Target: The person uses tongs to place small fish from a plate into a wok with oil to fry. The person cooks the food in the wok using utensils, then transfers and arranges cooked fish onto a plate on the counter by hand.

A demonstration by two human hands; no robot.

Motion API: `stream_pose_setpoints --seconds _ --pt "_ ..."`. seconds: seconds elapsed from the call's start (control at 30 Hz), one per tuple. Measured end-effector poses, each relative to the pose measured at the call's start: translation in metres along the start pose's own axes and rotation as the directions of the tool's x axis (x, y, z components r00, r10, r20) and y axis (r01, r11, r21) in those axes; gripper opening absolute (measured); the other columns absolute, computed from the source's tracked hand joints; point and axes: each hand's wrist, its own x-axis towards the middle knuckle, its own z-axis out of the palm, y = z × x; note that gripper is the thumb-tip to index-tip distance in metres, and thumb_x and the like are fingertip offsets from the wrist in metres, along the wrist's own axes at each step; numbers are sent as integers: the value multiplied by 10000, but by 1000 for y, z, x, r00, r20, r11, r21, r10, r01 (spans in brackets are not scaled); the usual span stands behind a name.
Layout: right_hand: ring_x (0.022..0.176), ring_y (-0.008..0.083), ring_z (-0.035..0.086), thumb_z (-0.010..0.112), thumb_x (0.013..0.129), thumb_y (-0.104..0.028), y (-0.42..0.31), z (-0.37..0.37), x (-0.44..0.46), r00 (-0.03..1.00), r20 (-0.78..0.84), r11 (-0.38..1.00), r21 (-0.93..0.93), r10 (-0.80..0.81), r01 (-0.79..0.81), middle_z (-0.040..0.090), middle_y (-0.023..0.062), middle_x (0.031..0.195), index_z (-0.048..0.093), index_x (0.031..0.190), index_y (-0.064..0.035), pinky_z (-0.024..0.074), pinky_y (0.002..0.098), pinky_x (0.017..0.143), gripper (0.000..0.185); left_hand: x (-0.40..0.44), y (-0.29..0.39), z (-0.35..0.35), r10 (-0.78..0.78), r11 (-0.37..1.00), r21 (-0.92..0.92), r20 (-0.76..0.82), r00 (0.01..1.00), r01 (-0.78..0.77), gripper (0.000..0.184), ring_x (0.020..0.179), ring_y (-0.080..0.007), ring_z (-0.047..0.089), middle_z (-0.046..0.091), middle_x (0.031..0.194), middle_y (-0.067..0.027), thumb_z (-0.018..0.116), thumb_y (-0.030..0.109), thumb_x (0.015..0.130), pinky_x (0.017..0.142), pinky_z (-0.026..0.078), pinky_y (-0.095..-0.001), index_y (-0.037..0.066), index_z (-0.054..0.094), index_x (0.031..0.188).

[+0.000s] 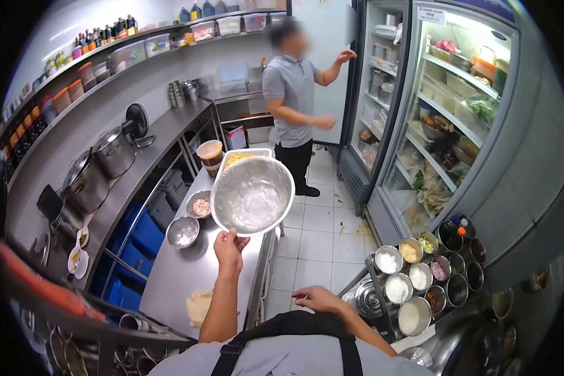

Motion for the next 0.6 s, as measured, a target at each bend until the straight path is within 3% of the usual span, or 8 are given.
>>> stream_pose_setpoints --seconds 0.1,0.23,0.37,0.4,0.6 --pt "959 252 702 664 939 -288 -5 -46 30 996 -12 995 51 83 -82 731 142 1092 670 1244 -59 535 349 848 382 71 -7 31 58 997 -38 -28 998 -59 185 666 -188 659 627 832 -97 571 85 988 630 630 -333 61 444 857" --pt "911 225 690 661 940 -273 29 -106 82 999 -37 998 -56 -22 20 736 126 1066 685 1221 -57 532 338 831 356 178 -34 71 156 985 -61 -51 986 -159 99 682 -187 670 639 855 -92 559 83 991 616 622 -316 40 495 929" --pt "891 206 697 661 932 -240 88 -186 148 995 -93 995 91 -30 39 743 125 1000 693 1212 -67 537 329 788 330 284 -61 119 239 969 -35 -118 964 -245 66 704 -192 678 657 900 -104 547 69 989 622 619 -307 24 517 951" --pt "862 181 705 658 930 -221 84 -216 160 996 -83 993 116 39 -29 742 116 971 693 1208 -56 539 312 756 325 310 -65 135 241 969 -26 -137 961 -247 61 711 -194 680 661 913 -109 544 65 988 624 618 -305 21 520 952" --pt "836 158 714 657 928 -192 105 -346 248 966 -254 984 176 46 -1 736 107 940 693 1175 -11 539 302 738 309 468 -91 220 248 969 70 -204 947 -239 60 711 -229 679 644 940 -158 546 25 957 612 628 -323 -9 508 925"
